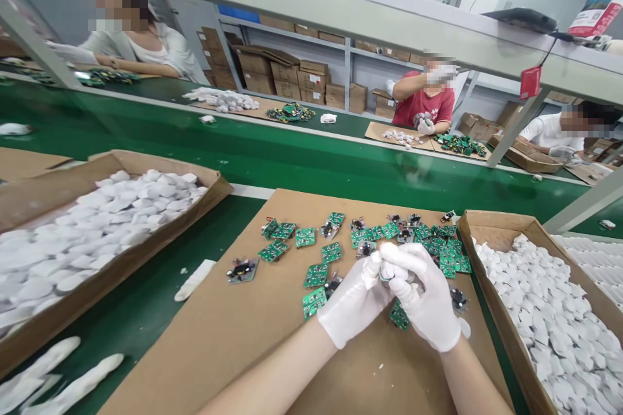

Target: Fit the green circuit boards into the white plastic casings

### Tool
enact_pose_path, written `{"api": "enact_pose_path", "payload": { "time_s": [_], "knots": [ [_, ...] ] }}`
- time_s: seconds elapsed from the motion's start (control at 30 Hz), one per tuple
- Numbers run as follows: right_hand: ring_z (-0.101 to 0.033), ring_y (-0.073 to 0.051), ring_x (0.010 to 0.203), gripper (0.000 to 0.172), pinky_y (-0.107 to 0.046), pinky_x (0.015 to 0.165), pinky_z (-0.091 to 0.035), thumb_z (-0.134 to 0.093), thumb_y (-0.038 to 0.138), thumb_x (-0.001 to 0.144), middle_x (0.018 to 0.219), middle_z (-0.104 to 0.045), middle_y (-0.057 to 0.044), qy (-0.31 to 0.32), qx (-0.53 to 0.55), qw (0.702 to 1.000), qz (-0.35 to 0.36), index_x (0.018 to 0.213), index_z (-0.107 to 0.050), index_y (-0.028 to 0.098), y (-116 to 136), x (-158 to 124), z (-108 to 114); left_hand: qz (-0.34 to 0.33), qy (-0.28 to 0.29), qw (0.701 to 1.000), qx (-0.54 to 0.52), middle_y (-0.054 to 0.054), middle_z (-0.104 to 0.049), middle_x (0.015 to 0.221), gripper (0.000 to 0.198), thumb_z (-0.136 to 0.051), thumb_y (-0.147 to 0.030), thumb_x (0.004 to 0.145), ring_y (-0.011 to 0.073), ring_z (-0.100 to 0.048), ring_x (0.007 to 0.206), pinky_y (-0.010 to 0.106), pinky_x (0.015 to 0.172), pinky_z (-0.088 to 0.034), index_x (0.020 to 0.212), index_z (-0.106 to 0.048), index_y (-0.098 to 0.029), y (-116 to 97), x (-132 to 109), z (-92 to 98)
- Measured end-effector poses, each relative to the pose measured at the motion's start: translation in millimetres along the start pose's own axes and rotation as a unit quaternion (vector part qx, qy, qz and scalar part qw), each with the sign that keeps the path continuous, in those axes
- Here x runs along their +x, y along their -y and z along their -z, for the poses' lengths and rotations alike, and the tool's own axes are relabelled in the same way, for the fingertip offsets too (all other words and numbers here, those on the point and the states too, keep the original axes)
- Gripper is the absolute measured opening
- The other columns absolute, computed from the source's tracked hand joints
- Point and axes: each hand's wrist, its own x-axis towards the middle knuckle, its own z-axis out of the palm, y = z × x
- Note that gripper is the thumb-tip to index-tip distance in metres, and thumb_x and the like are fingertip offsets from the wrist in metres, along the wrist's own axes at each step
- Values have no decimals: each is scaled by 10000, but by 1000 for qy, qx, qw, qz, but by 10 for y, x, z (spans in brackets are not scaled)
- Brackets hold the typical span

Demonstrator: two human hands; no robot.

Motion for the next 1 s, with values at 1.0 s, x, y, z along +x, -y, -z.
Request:
{"api": "enact_pose_path", "payload": {
  "time_s": [1.0],
  "knots": [
    [-646,-158,716,335,-293,613,-546,-555,470,933,872,-682,-53,-25,23,999,-13,1155,-719,281,80,18,78,-22,-34,984,176,-5,-443,608,536,-680,-628,725,147,-400,629,302,612,-344,526,-470,-176,-114,-31,-178]
  ]
}}
